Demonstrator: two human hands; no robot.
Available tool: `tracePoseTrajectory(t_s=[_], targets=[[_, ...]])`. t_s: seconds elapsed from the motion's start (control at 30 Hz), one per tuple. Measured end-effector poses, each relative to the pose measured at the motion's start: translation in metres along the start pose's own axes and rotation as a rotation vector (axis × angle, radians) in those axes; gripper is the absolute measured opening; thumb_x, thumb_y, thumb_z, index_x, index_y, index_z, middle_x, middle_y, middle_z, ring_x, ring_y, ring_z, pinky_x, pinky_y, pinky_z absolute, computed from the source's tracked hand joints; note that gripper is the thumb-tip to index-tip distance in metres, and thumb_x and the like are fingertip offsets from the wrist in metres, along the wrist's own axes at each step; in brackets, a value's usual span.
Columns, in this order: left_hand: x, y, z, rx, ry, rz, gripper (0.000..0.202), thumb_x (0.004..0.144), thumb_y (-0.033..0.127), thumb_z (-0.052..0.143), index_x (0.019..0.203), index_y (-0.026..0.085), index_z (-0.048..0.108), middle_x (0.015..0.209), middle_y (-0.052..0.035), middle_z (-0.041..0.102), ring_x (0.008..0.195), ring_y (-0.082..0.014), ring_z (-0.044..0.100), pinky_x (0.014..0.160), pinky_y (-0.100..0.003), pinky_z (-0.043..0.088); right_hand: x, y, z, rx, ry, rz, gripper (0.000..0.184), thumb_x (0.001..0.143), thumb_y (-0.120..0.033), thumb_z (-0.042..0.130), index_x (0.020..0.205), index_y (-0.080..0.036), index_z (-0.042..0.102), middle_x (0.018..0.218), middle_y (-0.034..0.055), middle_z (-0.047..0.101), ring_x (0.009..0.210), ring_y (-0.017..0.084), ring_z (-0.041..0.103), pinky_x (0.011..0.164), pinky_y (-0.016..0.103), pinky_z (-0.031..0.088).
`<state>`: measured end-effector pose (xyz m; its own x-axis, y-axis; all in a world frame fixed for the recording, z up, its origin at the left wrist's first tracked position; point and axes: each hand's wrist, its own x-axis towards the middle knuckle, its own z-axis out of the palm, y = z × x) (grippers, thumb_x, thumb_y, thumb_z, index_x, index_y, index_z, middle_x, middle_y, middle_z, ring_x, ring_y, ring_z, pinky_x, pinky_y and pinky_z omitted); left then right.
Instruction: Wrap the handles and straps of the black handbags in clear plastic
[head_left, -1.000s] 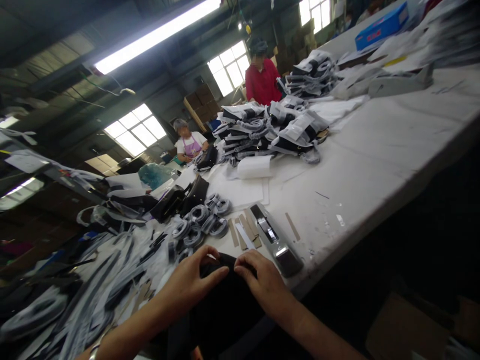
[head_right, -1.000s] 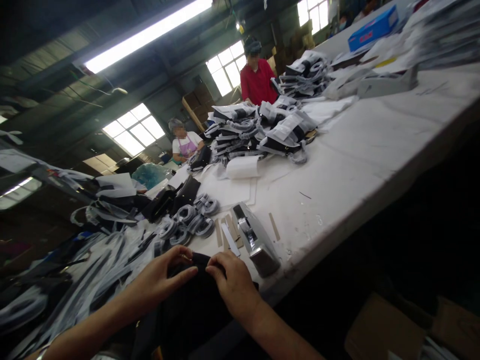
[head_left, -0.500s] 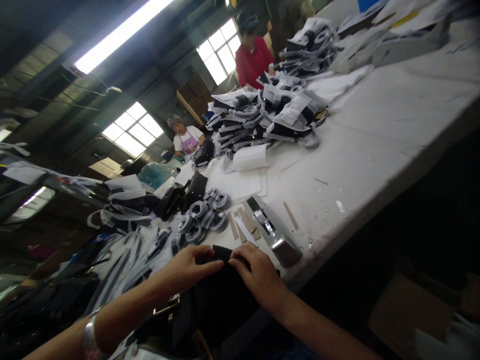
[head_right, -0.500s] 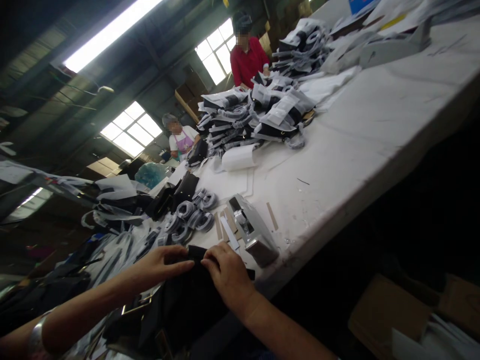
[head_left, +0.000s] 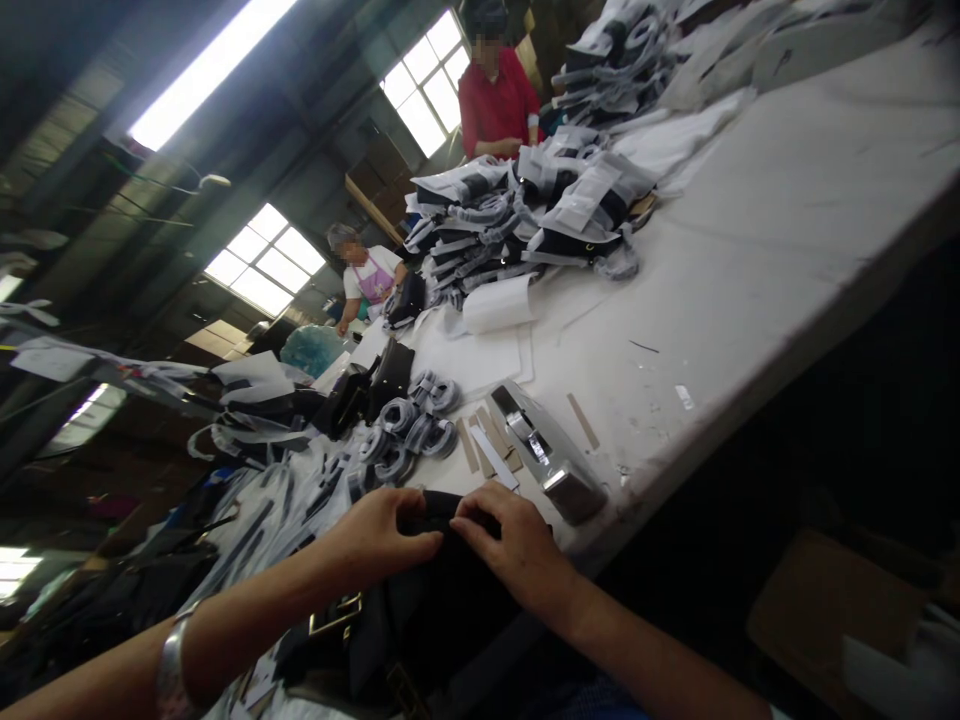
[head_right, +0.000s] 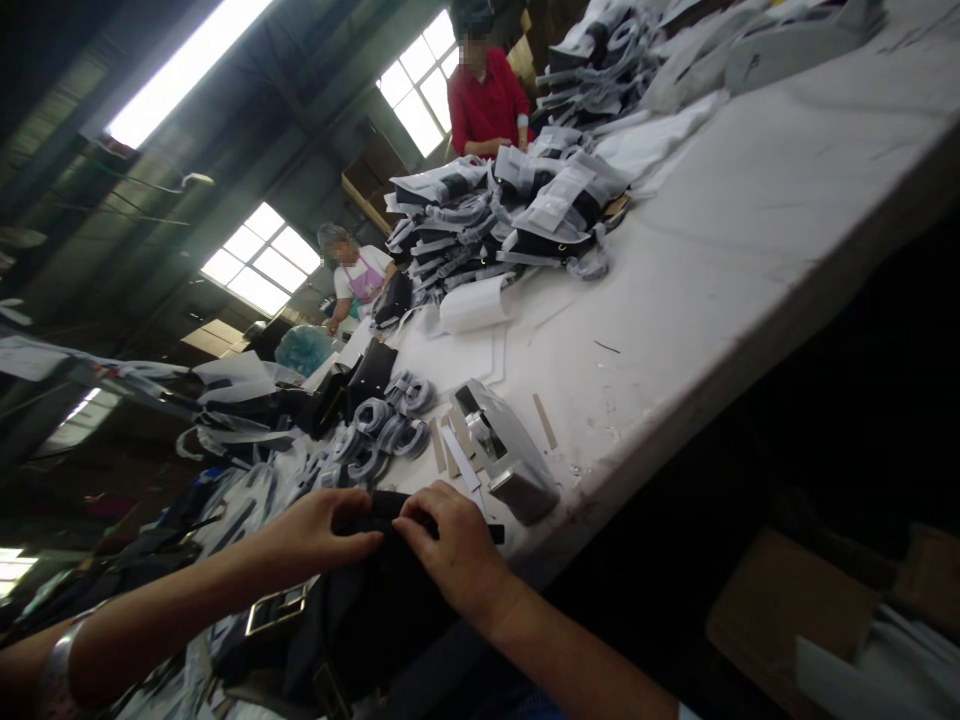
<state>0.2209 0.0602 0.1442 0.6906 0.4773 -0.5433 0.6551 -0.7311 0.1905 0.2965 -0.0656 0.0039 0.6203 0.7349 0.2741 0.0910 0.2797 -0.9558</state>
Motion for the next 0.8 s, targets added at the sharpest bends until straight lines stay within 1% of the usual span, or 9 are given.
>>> tracePoseTrajectory(t_s=[0.17, 0.27, 0.4, 0.57, 0.67, 0.8], targets=[[-0.001, 0.003, 0.005, -0.127, 0.004, -0.025, 0.022, 0.070, 0.027, 0.060, 0.086, 0.013, 0.069, 0.077, -0.0010, 0.070, 0.074, -0.0199, 0.063, 0.065, -0.025, 0.046, -0.001, 0.002, -0.002, 0.059, -0.013, 0.015, 0.006, 0.083, -0.018, 0.073, 0.081, -0.021, 0.067, 0.083, -0.0020, 0.064, 0.082, 0.014, 0.061, 0.077, 0.024, 0.045], [-0.003, 0.004, 0.006, -0.166, 0.010, -0.031, 0.023, 0.070, 0.026, 0.061, 0.086, 0.013, 0.069, 0.076, -0.0011, 0.070, 0.074, -0.0201, 0.064, 0.064, -0.025, 0.045, 0.000, 0.001, -0.007, 0.072, -0.057, 0.011, 0.004, 0.083, -0.018, 0.071, 0.083, -0.020, 0.068, 0.085, -0.0014, 0.065, 0.084, 0.015, 0.061, 0.077, 0.025, 0.045], [-0.002, 0.001, 0.007, -0.217, -0.011, -0.030, 0.021, 0.072, 0.028, 0.061, 0.084, 0.013, 0.069, 0.076, -0.0005, 0.070, 0.074, -0.0202, 0.064, 0.063, -0.024, 0.045, 0.000, 0.001, -0.011, 0.050, -0.107, -0.001, 0.004, 0.084, -0.017, 0.069, 0.083, -0.021, 0.067, 0.083, -0.0017, 0.063, 0.080, 0.014, 0.060, 0.072, 0.024, 0.045], [-0.001, -0.003, 0.008, -0.218, 0.012, 0.004, 0.020, 0.073, 0.026, 0.062, 0.086, 0.013, 0.070, 0.078, -0.0008, 0.072, 0.077, -0.0208, 0.065, 0.065, -0.025, 0.046, -0.001, 0.003, -0.008, 0.032, -0.099, -0.015, 0.004, 0.086, -0.017, 0.068, 0.085, -0.020, 0.067, 0.085, -0.0011, 0.063, 0.080, 0.014, 0.059, 0.074, 0.024, 0.045], [-0.003, 0.000, 0.009, -0.208, -0.005, 0.008, 0.022, 0.073, 0.024, 0.061, 0.090, 0.013, 0.070, 0.082, -0.0016, 0.074, 0.079, -0.0213, 0.067, 0.067, -0.026, 0.048, -0.002, 0.003, -0.009, 0.058, -0.101, 0.008, 0.002, 0.086, -0.018, 0.068, 0.084, -0.020, 0.068, 0.084, -0.0009, 0.064, 0.081, 0.014, 0.060, 0.075, 0.024, 0.045], [-0.005, 0.005, 0.010, -0.184, 0.016, 0.007, 0.024, 0.071, 0.020, 0.061, 0.092, 0.013, 0.070, 0.087, -0.0024, 0.075, 0.082, -0.0228, 0.068, 0.069, -0.026, 0.050, -0.002, 0.001, -0.013, 0.081, -0.128, 0.049, 0.005, 0.082, -0.016, 0.071, 0.085, -0.021, 0.069, 0.085, -0.0009, 0.065, 0.083, 0.015, 0.062, 0.076, 0.025, 0.046]])
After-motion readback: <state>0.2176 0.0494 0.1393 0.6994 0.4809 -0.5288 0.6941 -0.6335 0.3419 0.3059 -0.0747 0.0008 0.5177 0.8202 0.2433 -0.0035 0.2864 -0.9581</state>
